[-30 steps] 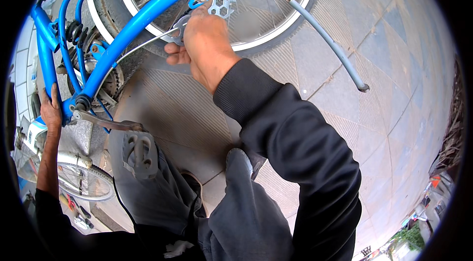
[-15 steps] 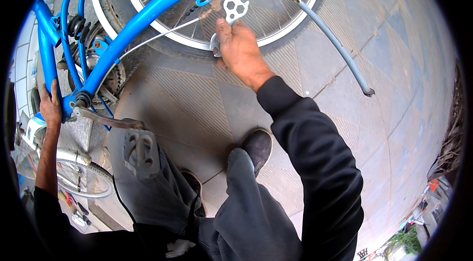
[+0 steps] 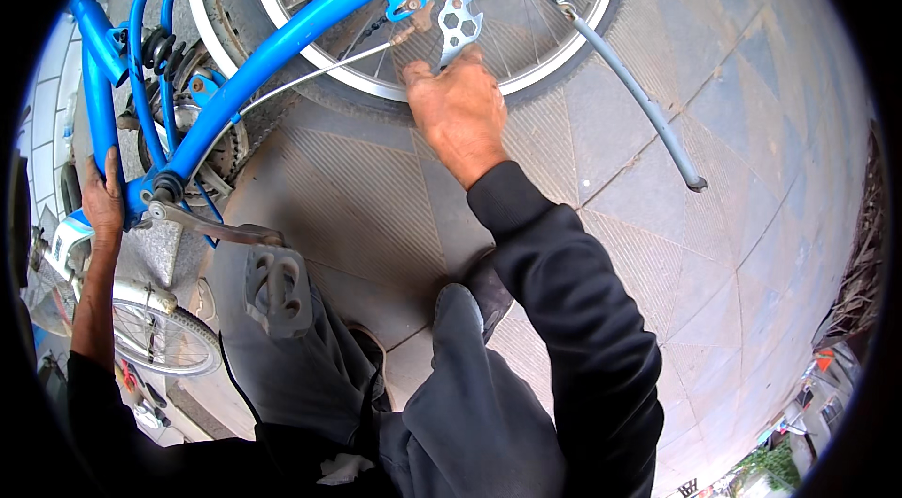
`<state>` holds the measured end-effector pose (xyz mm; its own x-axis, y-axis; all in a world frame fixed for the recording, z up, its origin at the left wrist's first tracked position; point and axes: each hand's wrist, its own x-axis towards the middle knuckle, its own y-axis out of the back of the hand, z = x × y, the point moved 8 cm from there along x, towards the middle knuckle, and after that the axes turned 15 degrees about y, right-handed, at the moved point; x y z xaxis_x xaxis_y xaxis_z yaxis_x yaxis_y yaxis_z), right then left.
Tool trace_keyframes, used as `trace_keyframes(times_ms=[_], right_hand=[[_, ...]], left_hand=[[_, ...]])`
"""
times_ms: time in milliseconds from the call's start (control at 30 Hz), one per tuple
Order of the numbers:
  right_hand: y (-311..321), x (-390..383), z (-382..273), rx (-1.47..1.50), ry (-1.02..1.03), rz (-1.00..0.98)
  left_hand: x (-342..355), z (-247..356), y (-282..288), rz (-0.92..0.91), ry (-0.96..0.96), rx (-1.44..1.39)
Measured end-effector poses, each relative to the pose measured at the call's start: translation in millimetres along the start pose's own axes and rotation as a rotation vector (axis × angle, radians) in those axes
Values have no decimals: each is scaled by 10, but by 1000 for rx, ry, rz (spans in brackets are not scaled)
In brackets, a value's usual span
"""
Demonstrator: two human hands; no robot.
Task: The person uses a multi-tool to adjust the rear brake cable tension on a blue bicycle. They manipulate the cable housing and the brake mechanism while the bicycle is positioned on the ground.
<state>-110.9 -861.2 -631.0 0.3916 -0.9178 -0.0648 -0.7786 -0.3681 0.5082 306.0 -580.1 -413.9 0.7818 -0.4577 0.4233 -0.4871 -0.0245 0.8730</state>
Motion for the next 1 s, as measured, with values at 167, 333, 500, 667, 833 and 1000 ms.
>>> trace_keyframes(times_ms=[167,333,500,667,833,1000], right_hand=[[-12,-21,-71,-135,-41,75],[-147,-24,172,-97,-111,236],[28,-25,347,-75,-63,240],[183,-118,579,26,-52,228],[298,-157,306,66,56,220],[299,-106,128,39,241,374]], left_hand=[[24,-25,-18,9,-19,-8],[52,-49,-84,-4,-16,25],[45,-65,-63,-30,1,1],[64,-92,-105,15,-49,7],[98,-144,-152,11,-86,44],[70,-89,-107,21,-44,28]])
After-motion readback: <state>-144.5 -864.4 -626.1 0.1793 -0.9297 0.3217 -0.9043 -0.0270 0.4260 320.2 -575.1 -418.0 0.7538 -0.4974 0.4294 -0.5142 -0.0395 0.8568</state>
